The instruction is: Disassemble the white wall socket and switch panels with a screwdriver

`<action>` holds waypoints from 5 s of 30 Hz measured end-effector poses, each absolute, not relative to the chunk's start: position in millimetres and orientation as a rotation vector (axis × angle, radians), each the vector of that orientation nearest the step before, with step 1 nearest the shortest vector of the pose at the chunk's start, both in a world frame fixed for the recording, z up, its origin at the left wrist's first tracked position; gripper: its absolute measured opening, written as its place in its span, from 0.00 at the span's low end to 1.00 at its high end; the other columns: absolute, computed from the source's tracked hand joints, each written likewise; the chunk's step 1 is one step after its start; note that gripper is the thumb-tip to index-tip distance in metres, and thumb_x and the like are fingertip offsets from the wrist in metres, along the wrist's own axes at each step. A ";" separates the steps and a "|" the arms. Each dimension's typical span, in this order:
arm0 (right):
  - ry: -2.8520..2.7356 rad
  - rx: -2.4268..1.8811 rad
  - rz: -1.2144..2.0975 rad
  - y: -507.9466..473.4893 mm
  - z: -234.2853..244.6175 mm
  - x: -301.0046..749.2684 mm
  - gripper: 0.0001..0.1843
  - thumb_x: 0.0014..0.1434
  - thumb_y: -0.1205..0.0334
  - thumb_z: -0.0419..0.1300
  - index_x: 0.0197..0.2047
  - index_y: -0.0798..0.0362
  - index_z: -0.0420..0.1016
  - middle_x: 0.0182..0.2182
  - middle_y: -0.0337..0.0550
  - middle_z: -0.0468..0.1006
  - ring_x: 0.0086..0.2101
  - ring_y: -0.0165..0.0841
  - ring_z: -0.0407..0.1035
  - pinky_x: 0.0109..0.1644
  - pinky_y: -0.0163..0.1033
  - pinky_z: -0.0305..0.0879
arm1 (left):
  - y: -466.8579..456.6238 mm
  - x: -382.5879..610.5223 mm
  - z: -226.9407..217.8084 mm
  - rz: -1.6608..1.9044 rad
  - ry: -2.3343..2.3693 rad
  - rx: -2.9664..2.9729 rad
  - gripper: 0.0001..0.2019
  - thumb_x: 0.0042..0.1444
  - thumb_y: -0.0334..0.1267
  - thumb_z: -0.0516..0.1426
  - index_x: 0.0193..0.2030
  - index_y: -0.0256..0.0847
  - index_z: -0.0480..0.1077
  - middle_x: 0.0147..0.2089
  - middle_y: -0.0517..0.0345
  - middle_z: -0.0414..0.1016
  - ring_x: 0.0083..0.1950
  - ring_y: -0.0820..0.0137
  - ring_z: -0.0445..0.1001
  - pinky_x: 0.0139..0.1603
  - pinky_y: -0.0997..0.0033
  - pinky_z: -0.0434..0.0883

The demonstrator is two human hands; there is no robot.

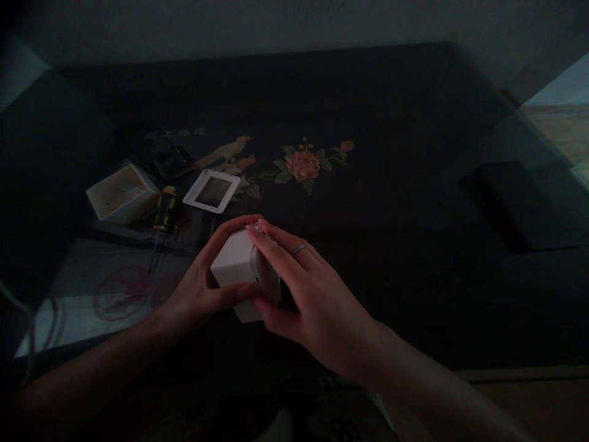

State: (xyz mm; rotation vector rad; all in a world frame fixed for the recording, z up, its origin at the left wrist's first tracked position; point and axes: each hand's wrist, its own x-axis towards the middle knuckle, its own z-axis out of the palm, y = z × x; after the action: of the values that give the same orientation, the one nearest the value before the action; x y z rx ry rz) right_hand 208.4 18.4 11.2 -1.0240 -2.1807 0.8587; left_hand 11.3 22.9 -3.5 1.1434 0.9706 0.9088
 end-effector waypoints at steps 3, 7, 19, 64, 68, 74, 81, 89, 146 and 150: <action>-2.165 -1.038 0.850 18.2 9.8 208.3 0.35 0.60 0.68 0.59 0.69 0.48 0.59 0.68 0.50 0.64 0.66 0.40 0.61 0.65 0.50 0.65 | 24.2 11.3 -5.9 0.921 0.962 1.177 0.35 0.45 0.39 0.71 0.59 0.52 0.63 0.54 0.58 0.75 0.50 0.62 0.77 0.45 0.68 0.77; -2.149 -1.051 0.807 17.9 10.5 206.8 0.33 0.60 0.68 0.57 0.68 0.48 0.61 0.66 0.50 0.67 0.64 0.40 0.63 0.65 0.50 0.66 | 25.6 11.7 -7.3 0.927 0.959 1.204 0.35 0.46 0.42 0.71 0.60 0.51 0.63 0.55 0.56 0.75 0.50 0.59 0.77 0.44 0.67 0.77; -2.246 -1.061 0.513 14.1 21.2 199.1 0.27 0.62 0.72 0.52 0.64 0.63 0.64 0.61 0.58 0.74 0.61 0.37 0.68 0.62 0.41 0.70 | 25.3 13.4 -7.2 0.961 0.945 1.243 0.32 0.49 0.42 0.70 0.59 0.49 0.64 0.53 0.56 0.76 0.51 0.61 0.77 0.46 0.67 0.77; -2.169 -1.189 0.288 -8.9 12.5 178.3 0.19 0.63 0.75 0.48 0.57 0.61 0.61 0.59 0.65 0.75 0.61 0.45 0.68 0.54 0.43 0.78 | 19.4 10.5 -16.3 1.112 0.972 1.724 0.23 0.52 0.42 0.68 0.54 0.48 0.69 0.53 0.56 0.75 0.55 0.60 0.76 0.52 0.63 0.77; -2.129 -1.175 0.331 -7.8 11.5 180.3 0.19 0.63 0.73 0.49 0.57 0.58 0.60 0.60 0.65 0.74 0.61 0.44 0.67 0.54 0.41 0.77 | 19.6 9.4 -15.9 1.101 0.965 1.712 0.23 0.52 0.42 0.68 0.54 0.48 0.70 0.52 0.56 0.75 0.54 0.60 0.76 0.51 0.62 0.77; -2.042 -1.155 0.531 -6.1 12.3 182.7 0.28 0.61 0.76 0.49 0.63 0.51 0.55 0.62 0.57 0.72 0.62 0.40 0.66 0.56 0.45 0.75 | 23.7 6.2 -21.3 1.083 0.970 1.812 0.26 0.50 0.39 0.69 0.55 0.48 0.68 0.52 0.55 0.72 0.53 0.60 0.74 0.52 0.61 0.75; -1.990 -1.110 0.756 0.0 16.7 194.4 0.27 0.63 0.72 0.54 0.64 0.49 0.58 0.62 0.52 0.72 0.60 0.38 0.70 0.58 0.43 0.74 | 26.1 5.5 -25.8 1.052 0.925 1.802 0.32 0.50 0.42 0.68 0.61 0.52 0.63 0.58 0.54 0.69 0.58 0.57 0.70 0.58 0.56 0.70; -1.871 -1.075 0.971 7.3 8.1 201.6 0.33 0.63 0.63 0.62 0.68 0.42 0.56 0.68 0.48 0.63 0.66 0.42 0.59 0.64 0.54 0.66 | 25.6 2.9 -27.5 1.080 0.999 1.513 0.37 0.49 0.49 0.68 0.64 0.52 0.60 0.61 0.51 0.69 0.57 0.55 0.74 0.53 0.55 0.76; -1.300 -1.012 1.603 21.5 1.7 204.3 0.33 0.55 0.54 0.69 0.59 0.42 0.59 0.43 0.41 0.76 0.39 0.35 0.76 0.35 0.35 0.76 | 9.6 10.0 -25.6 0.724 0.892 1.541 0.50 0.52 0.48 0.67 0.74 0.56 0.42 0.72 0.47 0.56 0.69 0.44 0.61 0.68 0.36 0.61; -1.226 -0.996 1.642 22.0 2.4 202.2 0.34 0.51 0.57 0.71 0.58 0.43 0.61 0.41 0.39 0.76 0.37 0.33 0.75 0.34 0.35 0.75 | 9.5 9.9 -27.1 0.728 0.873 1.578 0.51 0.52 0.48 0.67 0.74 0.57 0.40 0.73 0.48 0.53 0.70 0.45 0.59 0.69 0.36 0.58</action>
State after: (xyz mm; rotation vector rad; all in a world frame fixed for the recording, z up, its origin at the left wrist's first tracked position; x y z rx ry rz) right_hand 202.2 22.0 2.4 -0.9956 -1.2264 1.6417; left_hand 9.9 9.5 -27.1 1.5776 0.8729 0.7281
